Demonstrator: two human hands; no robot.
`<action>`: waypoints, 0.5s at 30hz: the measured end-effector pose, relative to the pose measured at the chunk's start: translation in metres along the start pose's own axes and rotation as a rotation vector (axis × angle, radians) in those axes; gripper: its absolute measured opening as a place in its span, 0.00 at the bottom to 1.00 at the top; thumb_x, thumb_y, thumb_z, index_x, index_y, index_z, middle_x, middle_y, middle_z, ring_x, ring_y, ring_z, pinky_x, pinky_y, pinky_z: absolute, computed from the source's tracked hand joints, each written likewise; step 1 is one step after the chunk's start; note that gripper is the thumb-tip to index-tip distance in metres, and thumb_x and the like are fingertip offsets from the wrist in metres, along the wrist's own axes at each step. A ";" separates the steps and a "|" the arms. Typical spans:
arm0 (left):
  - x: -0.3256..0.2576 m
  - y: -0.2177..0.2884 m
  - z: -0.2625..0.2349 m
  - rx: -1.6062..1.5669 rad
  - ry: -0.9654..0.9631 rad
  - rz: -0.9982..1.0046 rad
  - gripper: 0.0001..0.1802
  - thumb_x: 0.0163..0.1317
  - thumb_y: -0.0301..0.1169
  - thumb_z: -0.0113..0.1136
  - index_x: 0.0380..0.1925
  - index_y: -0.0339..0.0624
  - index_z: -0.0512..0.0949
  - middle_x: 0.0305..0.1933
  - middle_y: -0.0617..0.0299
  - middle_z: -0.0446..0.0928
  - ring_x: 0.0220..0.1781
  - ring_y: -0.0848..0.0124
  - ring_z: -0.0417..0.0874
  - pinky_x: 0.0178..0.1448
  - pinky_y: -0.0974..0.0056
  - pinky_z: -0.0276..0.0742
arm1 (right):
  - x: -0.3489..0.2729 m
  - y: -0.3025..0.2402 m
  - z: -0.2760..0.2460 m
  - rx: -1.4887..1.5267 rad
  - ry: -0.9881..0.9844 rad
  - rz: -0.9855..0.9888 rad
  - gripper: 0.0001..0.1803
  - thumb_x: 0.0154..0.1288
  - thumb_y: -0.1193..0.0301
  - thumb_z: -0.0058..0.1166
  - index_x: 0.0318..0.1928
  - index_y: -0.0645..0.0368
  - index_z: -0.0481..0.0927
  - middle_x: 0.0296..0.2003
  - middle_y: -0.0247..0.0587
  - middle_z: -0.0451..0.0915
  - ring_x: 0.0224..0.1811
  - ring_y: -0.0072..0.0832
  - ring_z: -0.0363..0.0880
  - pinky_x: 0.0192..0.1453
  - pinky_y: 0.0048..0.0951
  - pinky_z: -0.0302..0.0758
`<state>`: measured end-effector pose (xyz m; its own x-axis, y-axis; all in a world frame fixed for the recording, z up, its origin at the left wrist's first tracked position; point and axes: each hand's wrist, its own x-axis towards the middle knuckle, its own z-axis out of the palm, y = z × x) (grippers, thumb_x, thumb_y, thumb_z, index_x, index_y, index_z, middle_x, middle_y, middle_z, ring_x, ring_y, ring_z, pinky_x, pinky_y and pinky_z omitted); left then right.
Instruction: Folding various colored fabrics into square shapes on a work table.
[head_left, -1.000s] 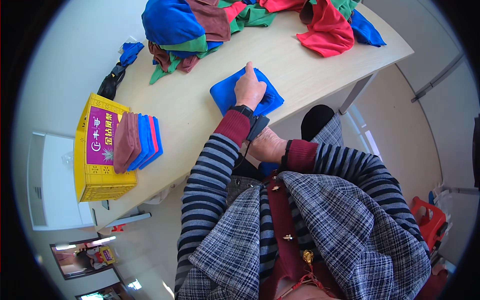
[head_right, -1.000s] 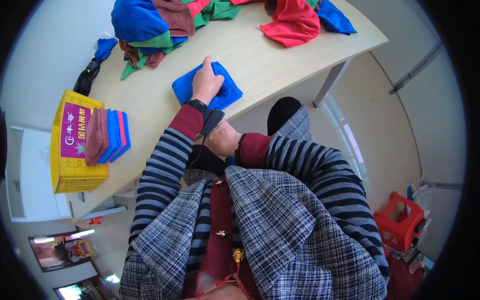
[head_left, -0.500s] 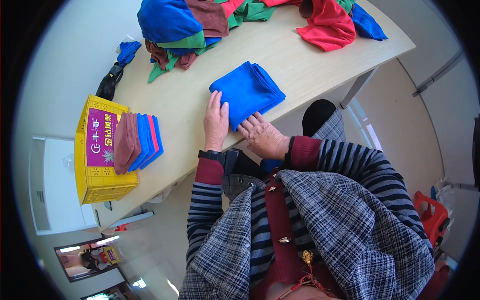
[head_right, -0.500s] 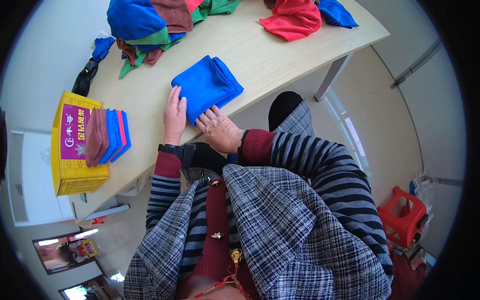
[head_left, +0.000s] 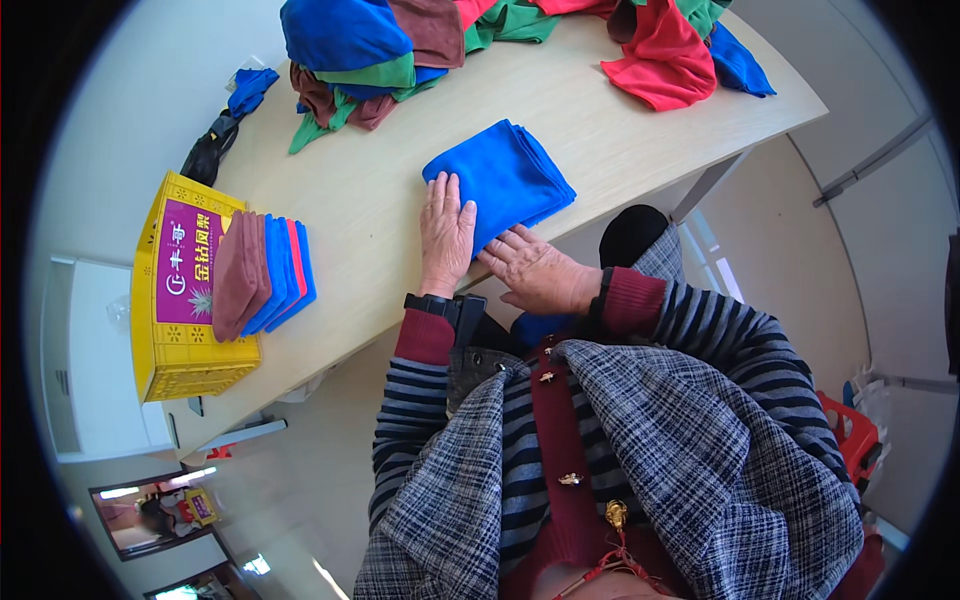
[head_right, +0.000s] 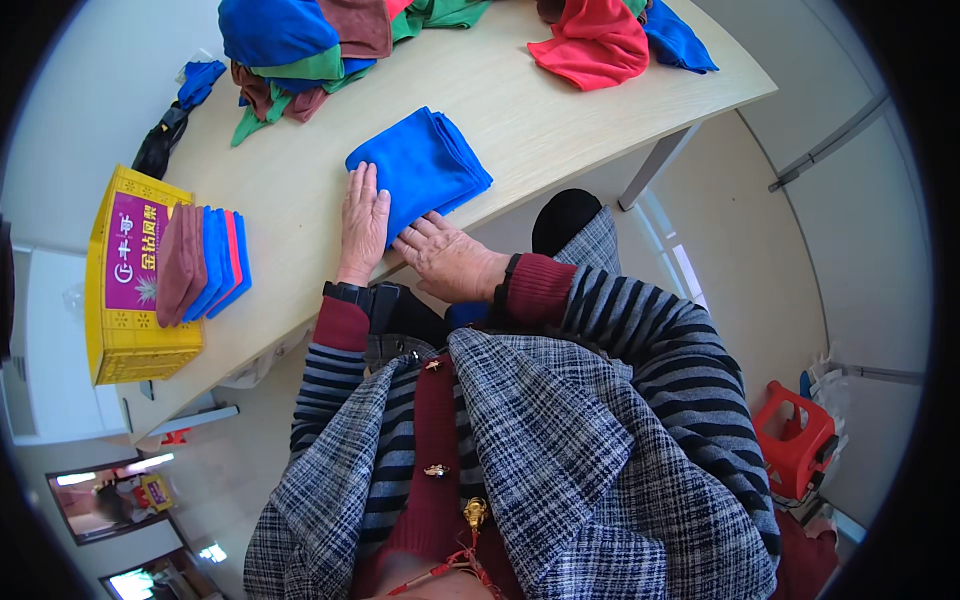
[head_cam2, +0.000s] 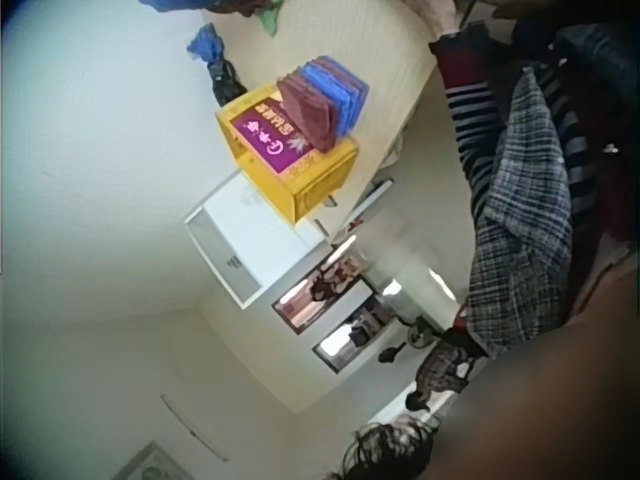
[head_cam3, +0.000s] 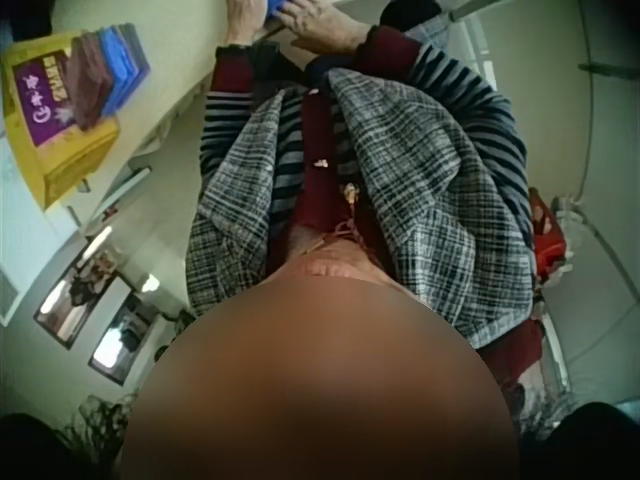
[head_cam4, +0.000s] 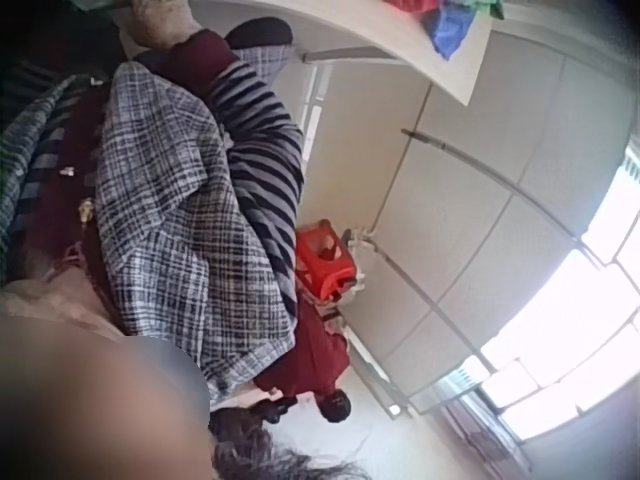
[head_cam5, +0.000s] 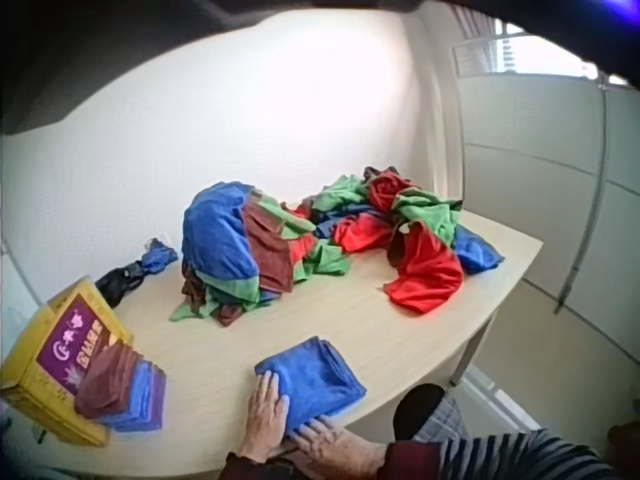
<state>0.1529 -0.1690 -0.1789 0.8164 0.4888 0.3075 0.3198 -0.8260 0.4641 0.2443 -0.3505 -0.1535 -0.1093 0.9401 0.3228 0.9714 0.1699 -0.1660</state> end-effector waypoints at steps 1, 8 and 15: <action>-0.001 0.000 0.000 -0.003 0.002 -0.003 0.33 0.80 0.46 0.38 0.75 0.37 0.58 0.81 0.47 0.52 0.83 0.51 0.50 0.83 0.53 0.45 | 0.001 0.000 -0.003 0.086 -0.067 0.007 0.36 0.58 0.60 0.65 0.64 0.65 0.73 0.64 0.49 0.72 0.70 0.45 0.66 0.77 0.45 0.58; -0.010 -0.010 0.003 0.216 0.060 0.096 0.35 0.78 0.49 0.40 0.76 0.40 0.56 0.81 0.49 0.53 0.82 0.51 0.51 0.81 0.42 0.45 | 0.049 0.016 -0.048 0.660 -0.385 0.375 0.25 0.66 0.62 0.58 0.60 0.62 0.76 0.61 0.47 0.76 0.67 0.45 0.70 0.69 0.45 0.66; -0.015 0.010 -0.005 0.279 -0.010 0.004 0.36 0.76 0.49 0.44 0.76 0.41 0.55 0.81 0.52 0.54 0.83 0.53 0.51 0.80 0.37 0.47 | 0.080 0.072 0.019 0.018 0.041 0.308 0.28 0.77 0.54 0.44 0.69 0.56 0.70 0.70 0.46 0.69 0.75 0.47 0.61 0.77 0.50 0.56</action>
<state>0.1422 -0.1833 -0.1748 0.8223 0.4837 0.2997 0.4353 -0.8740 0.2160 0.3011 -0.2576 -0.1573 0.1983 0.9357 0.2917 0.9535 -0.1153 -0.2784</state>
